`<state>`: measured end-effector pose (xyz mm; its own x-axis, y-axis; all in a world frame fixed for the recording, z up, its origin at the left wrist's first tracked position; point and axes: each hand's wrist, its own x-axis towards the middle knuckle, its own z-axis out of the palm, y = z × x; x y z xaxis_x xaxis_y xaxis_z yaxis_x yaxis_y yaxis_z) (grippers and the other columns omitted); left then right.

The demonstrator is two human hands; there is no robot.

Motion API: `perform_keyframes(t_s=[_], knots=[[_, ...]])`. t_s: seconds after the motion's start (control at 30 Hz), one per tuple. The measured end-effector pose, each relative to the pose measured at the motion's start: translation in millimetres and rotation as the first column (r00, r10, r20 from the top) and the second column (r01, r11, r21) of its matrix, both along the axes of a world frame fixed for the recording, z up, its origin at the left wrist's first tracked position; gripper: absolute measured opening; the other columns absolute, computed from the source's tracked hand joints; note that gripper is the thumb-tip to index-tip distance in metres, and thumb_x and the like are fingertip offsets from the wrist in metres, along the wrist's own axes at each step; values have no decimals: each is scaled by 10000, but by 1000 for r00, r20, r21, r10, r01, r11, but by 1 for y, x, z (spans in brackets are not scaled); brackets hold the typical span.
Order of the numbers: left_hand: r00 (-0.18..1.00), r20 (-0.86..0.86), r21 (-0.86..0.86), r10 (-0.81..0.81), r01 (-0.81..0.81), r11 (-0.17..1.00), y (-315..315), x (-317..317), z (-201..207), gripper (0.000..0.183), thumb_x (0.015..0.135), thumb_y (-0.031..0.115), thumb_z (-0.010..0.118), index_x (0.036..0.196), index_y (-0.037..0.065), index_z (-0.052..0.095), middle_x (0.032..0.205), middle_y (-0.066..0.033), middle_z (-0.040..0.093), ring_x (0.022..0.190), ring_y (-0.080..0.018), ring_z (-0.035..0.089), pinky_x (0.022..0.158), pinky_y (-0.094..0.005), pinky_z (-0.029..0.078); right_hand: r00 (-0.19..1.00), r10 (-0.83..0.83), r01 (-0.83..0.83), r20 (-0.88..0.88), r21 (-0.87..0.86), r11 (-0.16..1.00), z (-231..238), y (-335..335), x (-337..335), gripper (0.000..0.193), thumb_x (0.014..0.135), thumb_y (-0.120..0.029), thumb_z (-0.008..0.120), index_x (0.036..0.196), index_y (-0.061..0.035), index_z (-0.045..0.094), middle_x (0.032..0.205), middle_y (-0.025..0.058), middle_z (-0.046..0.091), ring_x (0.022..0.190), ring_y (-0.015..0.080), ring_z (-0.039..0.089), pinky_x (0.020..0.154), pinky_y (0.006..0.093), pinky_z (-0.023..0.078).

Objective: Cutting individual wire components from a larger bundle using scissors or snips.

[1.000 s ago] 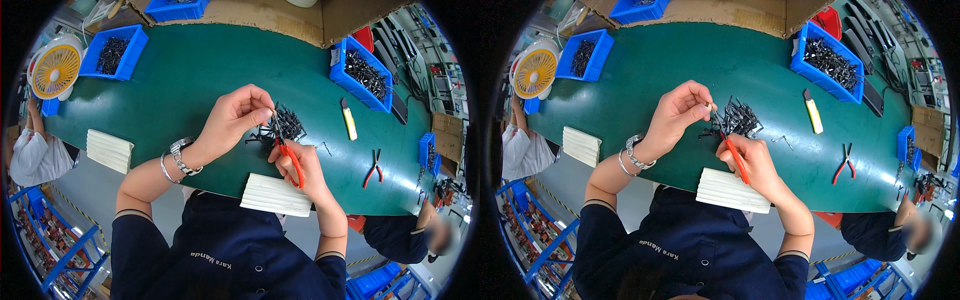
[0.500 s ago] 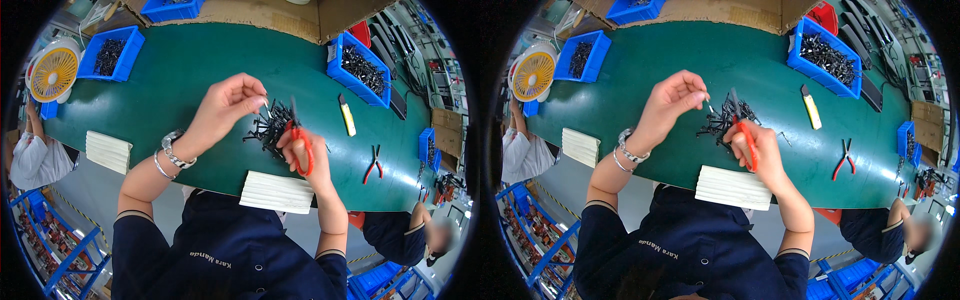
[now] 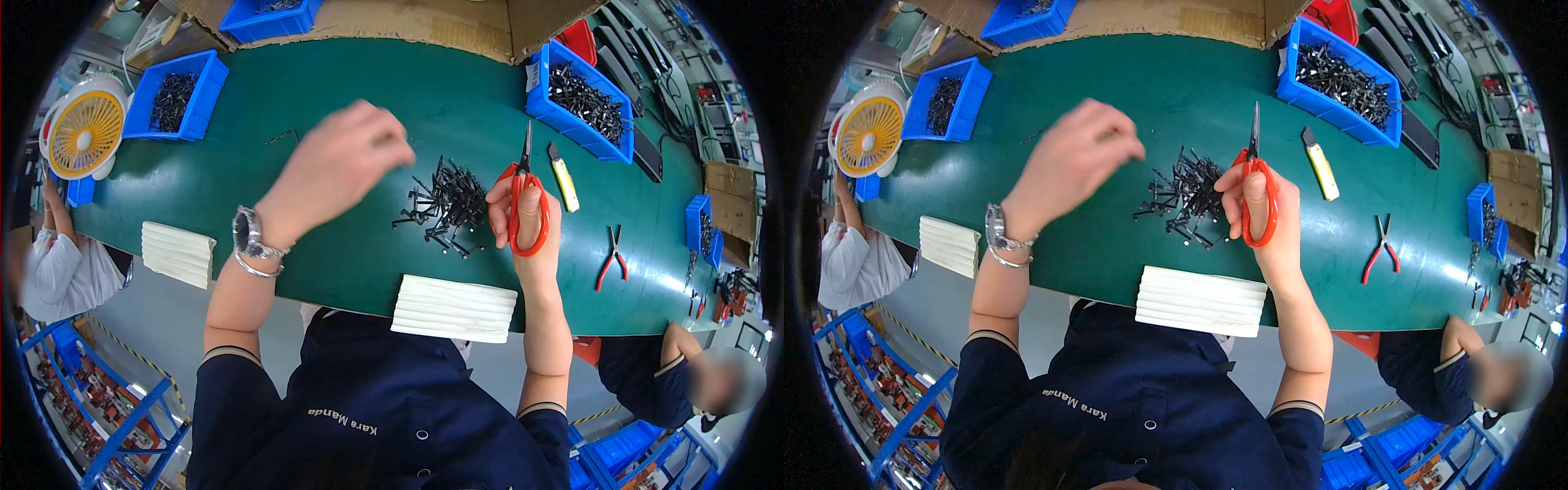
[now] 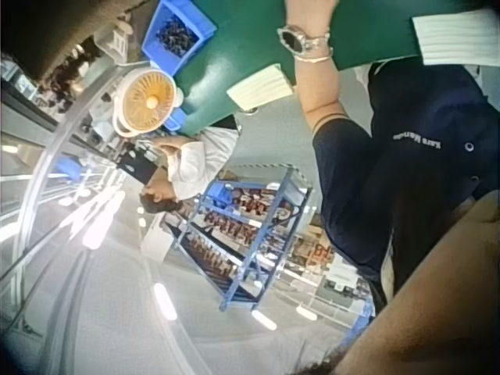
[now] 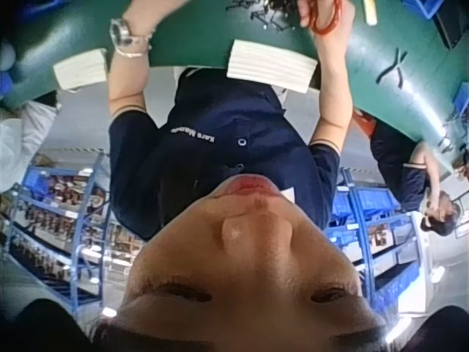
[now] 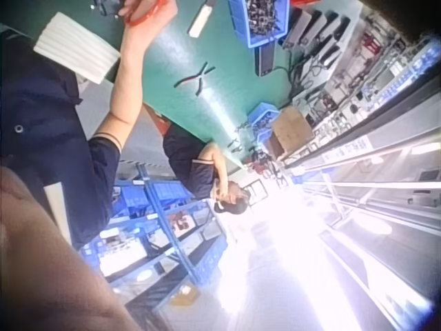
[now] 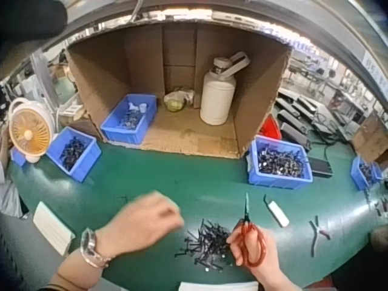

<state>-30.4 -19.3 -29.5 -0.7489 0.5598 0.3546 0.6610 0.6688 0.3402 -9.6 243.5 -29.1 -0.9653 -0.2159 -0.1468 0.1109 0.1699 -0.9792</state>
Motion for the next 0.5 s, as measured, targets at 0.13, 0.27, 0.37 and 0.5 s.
perform_keyframes(t_s=[0.13,0.27,0.37,0.5], knots=[[981,54,-28,-187,189,982,22,14,-13,121,720,65,618,834,98,598,926,-26,554,934,-220,543,773,-337,469,1000,6,-6,4,8,1000,0,-2,-1,712,898,-669,400,861,14,598,573,3,498,456,59,466,437,192,345],[986,72,-29,-149,151,988,23,14,-19,83,748,82,633,801,84,569,907,-31,549,915,-215,542,766,-337,467,1000,28,-28,2,6,1000,1,-3,1,705,899,-662,412,859,17,596,573,5,497,457,63,468,437,194,350],[956,219,61,-196,187,981,20,13,-10,85,786,92,636,817,66,562,881,-41,550,877,-218,544,752,-342,462,999,49,-48,19,-15,999,0,-2,2,693,904,-649,422,858,20,595,576,7,499,459,62,464,436,196,351],[849,457,301,-266,134,944,24,14,-6,124,845,98,618,949,47,574,843,-53,542,801,-209,535,729,-331,450,998,52,-52,21,22,998,5,-9,6,710,919,-653,359,847,15,587,547,14,481,435,61,421,435,204,307]])
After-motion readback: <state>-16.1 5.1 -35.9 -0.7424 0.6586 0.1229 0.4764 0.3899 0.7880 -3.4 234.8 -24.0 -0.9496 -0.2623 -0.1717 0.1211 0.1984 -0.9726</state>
